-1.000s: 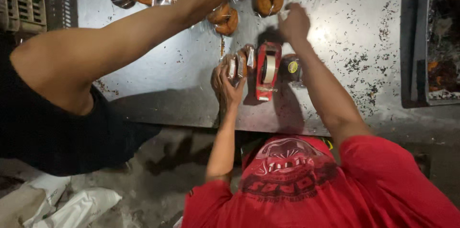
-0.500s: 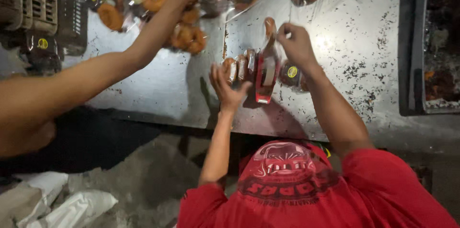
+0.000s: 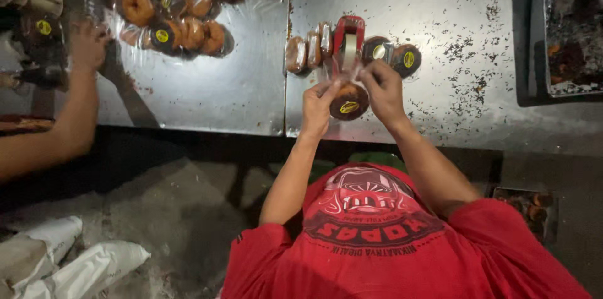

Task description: The person packages donuts and rolls by hand, placing each item into a plastic bag and sealing it using a tape dispenser.

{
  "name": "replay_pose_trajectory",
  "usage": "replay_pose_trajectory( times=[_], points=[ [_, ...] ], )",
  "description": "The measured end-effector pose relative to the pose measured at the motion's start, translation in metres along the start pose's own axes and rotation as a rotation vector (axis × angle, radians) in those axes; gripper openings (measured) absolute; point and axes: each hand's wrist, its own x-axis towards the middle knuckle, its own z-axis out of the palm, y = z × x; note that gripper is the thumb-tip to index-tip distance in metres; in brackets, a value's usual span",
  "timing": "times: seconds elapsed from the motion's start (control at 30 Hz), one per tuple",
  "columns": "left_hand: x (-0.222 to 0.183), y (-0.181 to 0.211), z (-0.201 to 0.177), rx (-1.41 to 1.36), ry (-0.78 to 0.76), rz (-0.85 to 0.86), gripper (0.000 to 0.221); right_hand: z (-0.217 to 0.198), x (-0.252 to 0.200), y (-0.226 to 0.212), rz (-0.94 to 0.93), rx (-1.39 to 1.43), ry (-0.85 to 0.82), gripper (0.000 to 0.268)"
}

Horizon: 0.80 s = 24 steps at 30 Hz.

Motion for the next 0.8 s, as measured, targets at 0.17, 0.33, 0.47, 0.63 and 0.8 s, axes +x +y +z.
replay_pose_trajectory(
  times=[0.17, 0.33, 0.47, 0.63, 0.8],
  points=[
    [-0.034, 0.005, -0.001, 0.132, -0.011, -0.017, 0.031, 0.013, -0.034, 0.058, 0.19, 0.184, 0.012, 0.033],
    [-0.055, 0.031, 0.005, 0.142, -0.221, 0.122, 0.034, 0.01, -0.05, 0.047, 0.126, 0.192, -0.141, 0.023],
    [-0.047, 0.016, 0.011, 0.464, 0.042, 0.316, 0.035, 0.015, -0.066, 0.008, -0.148, 0.076, -0.084, 0.014],
    [-0.02, -0.021, -0.006, 0.14, -0.12, 0.169, 0.027, 0.009, -0.062, 0.015, 0.008, 0.297, -0.011, 0.011],
    [-0.008, -0.024, 0.015, 0.338, 0.037, 0.139, 0.018, 0.001, -0.058, 0.022, -0.02, 0.182, 0.06, 0.013]
  ],
)
